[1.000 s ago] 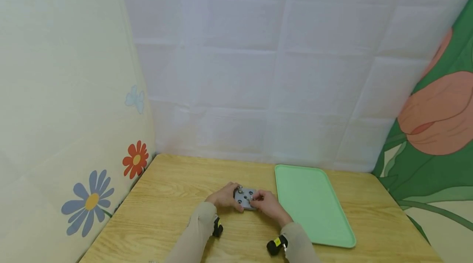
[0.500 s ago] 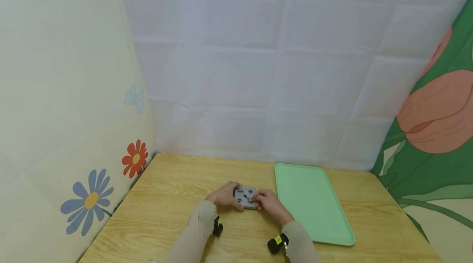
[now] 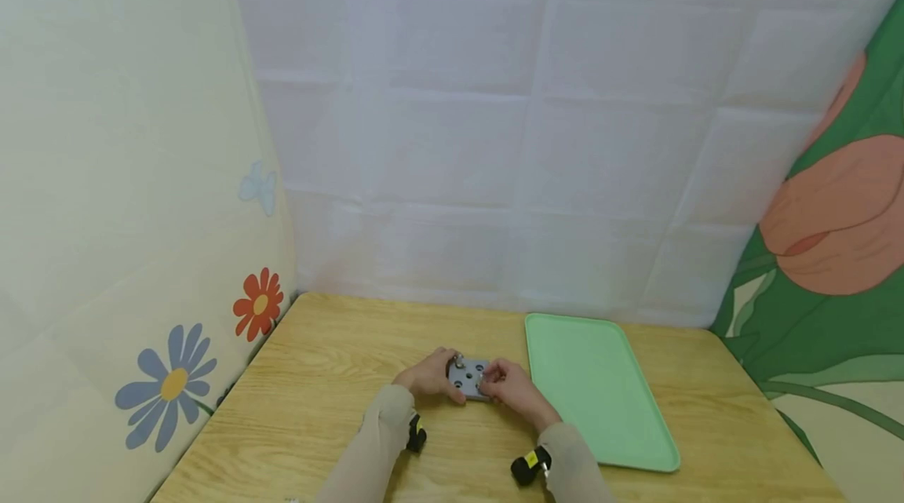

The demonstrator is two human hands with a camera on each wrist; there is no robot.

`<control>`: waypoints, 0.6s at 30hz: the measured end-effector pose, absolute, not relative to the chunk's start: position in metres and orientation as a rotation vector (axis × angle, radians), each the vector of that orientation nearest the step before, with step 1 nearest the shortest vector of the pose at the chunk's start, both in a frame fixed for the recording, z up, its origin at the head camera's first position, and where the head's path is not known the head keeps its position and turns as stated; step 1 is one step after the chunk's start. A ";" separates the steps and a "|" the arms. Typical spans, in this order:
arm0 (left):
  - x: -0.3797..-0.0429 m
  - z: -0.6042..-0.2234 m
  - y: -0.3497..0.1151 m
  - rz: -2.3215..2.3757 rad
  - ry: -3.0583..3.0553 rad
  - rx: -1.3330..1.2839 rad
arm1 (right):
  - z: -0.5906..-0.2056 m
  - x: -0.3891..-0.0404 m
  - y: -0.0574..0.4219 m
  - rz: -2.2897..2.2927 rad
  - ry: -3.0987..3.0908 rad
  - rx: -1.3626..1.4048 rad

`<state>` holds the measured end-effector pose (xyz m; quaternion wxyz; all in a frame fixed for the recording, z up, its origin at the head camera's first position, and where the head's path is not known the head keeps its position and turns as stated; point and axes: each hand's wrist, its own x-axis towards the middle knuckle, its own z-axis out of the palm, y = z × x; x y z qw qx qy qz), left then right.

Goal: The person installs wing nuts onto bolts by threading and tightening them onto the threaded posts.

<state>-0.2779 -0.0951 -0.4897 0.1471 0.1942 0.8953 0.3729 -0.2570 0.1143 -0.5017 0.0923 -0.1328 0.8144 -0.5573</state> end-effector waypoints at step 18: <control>-0.278 -0.486 -0.096 1.080 2.560 0.559 | -0.500 -0.258 0.111 -1.560 2.507 -0.445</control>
